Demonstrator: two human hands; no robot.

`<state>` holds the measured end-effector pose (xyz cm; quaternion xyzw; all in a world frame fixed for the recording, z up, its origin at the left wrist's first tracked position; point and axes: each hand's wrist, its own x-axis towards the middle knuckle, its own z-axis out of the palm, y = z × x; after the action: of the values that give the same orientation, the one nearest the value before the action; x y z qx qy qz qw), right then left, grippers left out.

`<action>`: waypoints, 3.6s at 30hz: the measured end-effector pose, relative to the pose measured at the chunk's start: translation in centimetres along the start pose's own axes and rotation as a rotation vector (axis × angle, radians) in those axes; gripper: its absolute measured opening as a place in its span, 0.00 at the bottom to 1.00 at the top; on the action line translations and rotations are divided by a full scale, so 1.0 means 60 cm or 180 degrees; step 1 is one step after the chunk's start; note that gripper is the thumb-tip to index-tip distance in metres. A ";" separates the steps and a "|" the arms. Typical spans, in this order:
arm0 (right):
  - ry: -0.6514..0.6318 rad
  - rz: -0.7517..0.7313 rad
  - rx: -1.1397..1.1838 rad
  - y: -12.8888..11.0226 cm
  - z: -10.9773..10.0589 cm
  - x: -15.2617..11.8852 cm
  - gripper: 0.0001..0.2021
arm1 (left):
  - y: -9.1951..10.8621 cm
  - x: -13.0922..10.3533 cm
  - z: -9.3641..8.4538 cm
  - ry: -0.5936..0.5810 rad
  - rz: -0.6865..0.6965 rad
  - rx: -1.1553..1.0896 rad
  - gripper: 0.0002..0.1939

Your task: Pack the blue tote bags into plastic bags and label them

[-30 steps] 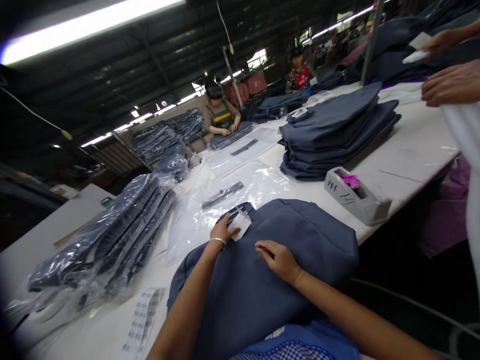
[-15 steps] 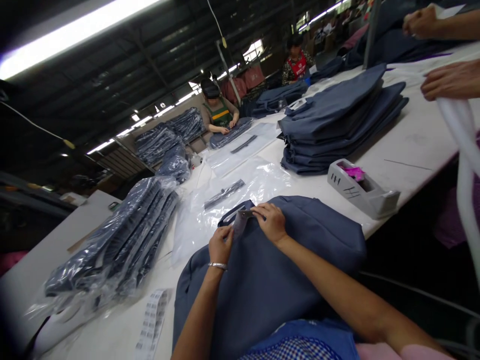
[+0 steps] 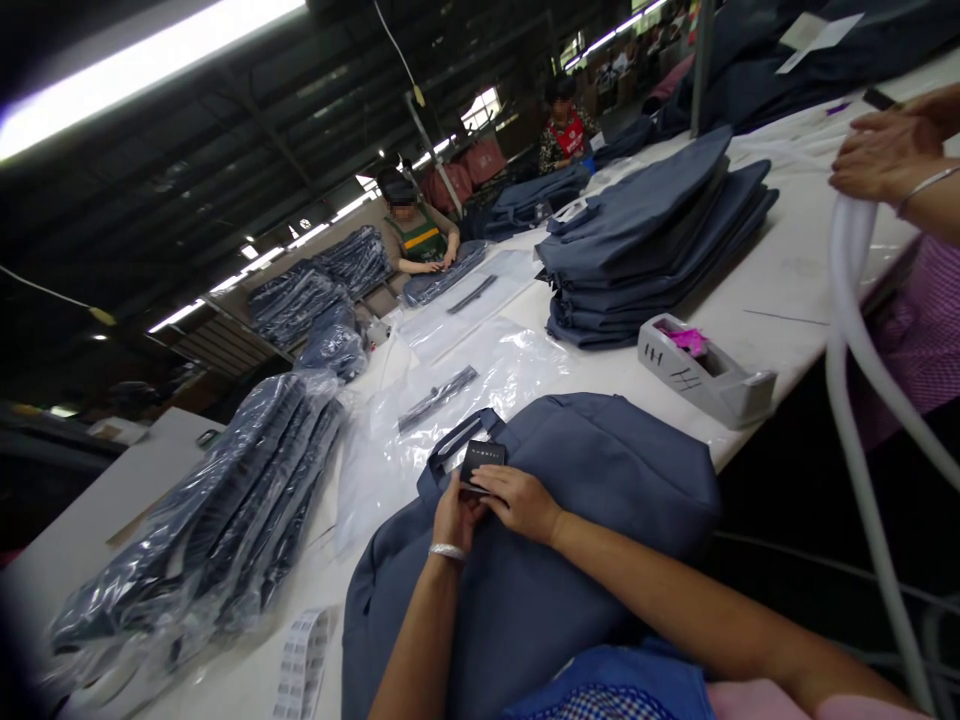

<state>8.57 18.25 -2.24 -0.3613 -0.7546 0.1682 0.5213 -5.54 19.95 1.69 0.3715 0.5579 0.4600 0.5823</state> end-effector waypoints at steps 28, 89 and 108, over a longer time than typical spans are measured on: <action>-0.0664 0.1054 -0.0304 -0.078 -0.147 -0.152 0.11 | -0.055 0.017 -0.036 0.0108 0.0348 -0.0567 0.24; -0.0576 0.0972 -0.0500 -0.137 -0.129 -0.178 0.11 | -0.081 -0.087 -0.122 0.0575 0.2549 0.3878 0.13; -0.0322 0.0790 -0.0951 0.063 -0.057 0.078 0.44 | -0.106 -0.164 -0.074 0.0502 0.2257 0.3872 0.16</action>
<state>12.16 23.79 -0.11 -0.5159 -0.7461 0.1352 0.3985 -8.73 8.32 -1.74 0.7558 0.6018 0.2543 0.0445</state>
